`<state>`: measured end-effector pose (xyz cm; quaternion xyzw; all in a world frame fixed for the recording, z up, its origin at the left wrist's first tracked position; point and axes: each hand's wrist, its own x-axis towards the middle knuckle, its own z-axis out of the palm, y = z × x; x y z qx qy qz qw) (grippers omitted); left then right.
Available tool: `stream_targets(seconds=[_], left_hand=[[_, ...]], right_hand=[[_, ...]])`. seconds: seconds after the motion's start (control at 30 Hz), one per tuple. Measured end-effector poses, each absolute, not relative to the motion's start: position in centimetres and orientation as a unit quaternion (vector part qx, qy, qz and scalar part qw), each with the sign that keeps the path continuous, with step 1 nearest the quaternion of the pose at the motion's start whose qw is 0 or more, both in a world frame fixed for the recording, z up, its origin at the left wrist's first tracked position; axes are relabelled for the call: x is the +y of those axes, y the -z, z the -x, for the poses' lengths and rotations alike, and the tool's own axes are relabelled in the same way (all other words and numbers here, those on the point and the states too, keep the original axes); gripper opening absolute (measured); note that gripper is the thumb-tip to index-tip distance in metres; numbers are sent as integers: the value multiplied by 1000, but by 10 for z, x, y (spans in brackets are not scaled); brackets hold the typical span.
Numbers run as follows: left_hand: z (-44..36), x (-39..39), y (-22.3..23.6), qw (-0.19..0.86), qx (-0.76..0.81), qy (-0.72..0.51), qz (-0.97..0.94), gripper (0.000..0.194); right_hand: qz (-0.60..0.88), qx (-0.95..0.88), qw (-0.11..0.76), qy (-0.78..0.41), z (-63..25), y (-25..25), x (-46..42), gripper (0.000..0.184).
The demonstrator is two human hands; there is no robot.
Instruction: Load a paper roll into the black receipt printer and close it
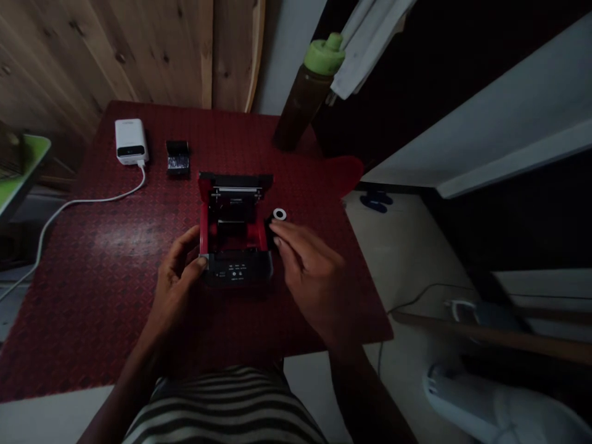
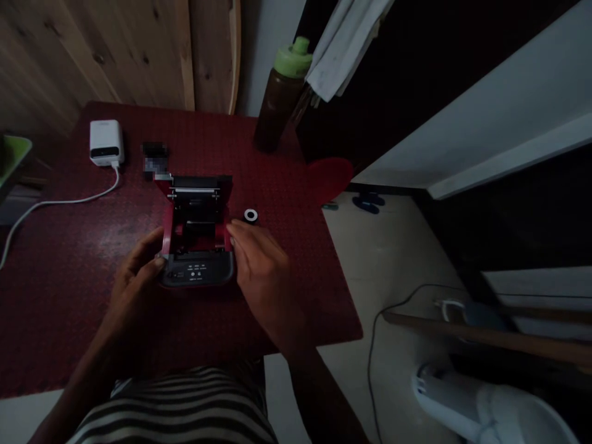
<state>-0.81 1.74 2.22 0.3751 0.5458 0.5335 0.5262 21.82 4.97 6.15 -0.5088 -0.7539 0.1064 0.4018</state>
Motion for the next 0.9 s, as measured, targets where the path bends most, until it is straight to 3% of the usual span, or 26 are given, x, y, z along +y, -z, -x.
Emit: stream_targets(seconds=[0.17, 0.27, 0.37, 0.5, 0.6, 0.77, 0.9], left_hand=[[11, 18, -16, 527, 528, -539, -390, 64], [12, 18, -14, 532, 529, -533, -392, 66], [12, 18, -12, 536, 527, -535, -386, 65], [13, 17, -11, 540, 528, -534, -380, 64], [13, 17, -12, 543, 526, -529, -385, 62], [12, 19, -12, 538, 516, -539, -392, 62], [12, 19, -14, 533, 519, -536, -399, 62]], right_hand=[[507, -810, 271, -114, -193, -66, 93, 32], [494, -803, 297, -153, -188, -70, 91, 23], [465, -776, 349, -246, -193, -75, 85, 32], [478, -769, 312, -290, -194, -76, 91, 35], [506, -805, 208, -228, -184, -76, 101, 14], [508, -848, -70, -132, -152, -88, 114, 26], [493, -853, -141, -100, -139, -95, 123, 26]])
